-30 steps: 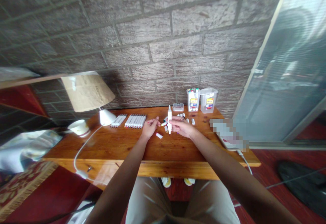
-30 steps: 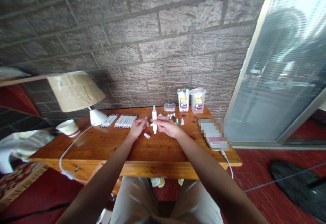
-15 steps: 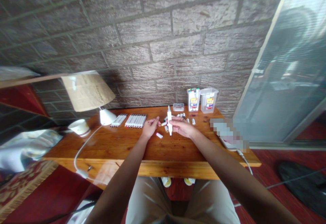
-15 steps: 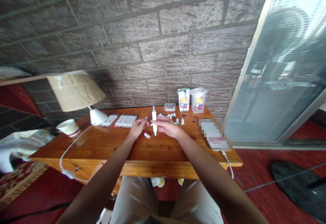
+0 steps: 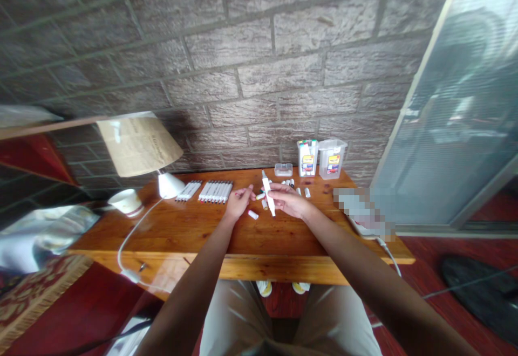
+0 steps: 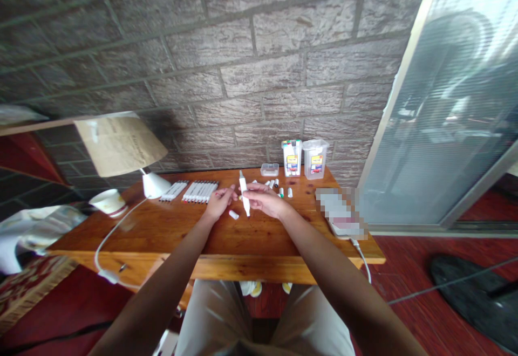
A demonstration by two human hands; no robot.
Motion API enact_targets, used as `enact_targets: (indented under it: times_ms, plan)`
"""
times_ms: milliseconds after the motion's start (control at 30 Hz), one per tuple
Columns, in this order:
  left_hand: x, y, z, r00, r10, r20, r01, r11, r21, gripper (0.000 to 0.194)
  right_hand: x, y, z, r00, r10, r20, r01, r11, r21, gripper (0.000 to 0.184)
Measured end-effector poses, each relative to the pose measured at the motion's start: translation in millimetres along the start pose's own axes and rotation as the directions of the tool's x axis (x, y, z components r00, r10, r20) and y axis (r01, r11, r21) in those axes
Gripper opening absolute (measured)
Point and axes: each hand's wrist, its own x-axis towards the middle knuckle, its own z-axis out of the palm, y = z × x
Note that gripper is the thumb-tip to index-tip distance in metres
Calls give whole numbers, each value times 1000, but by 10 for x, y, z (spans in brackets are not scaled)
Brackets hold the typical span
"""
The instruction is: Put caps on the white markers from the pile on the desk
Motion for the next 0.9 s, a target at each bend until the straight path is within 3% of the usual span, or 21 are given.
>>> enact_targets:
  times_ms: [233, 400, 633, 900]
  plan:
    - [10, -29, 0, 1000, -2, 3, 2, 1000, -4, 52, -18, -25, 27, 1000, 9, 4, -9, 1000, -8, 30]
    - [13, -37, -5, 1000, -5, -2, 5, 1000, 17, 52, -19, -33, 38, 1000, 27, 1, -27, 999, -18, 38]
    - [7, -14, 5, 1000, 4, -2, -4, 1000, 6, 54, -11, -39, 30, 996, -50, -81, 50, 999, 7, 34]
    - [3, -2, 5, 1000, 2, 8, -2, 1000, -12, 55, -6, -101, -11, 998, 45, -45, -40, 994, 97, 47]
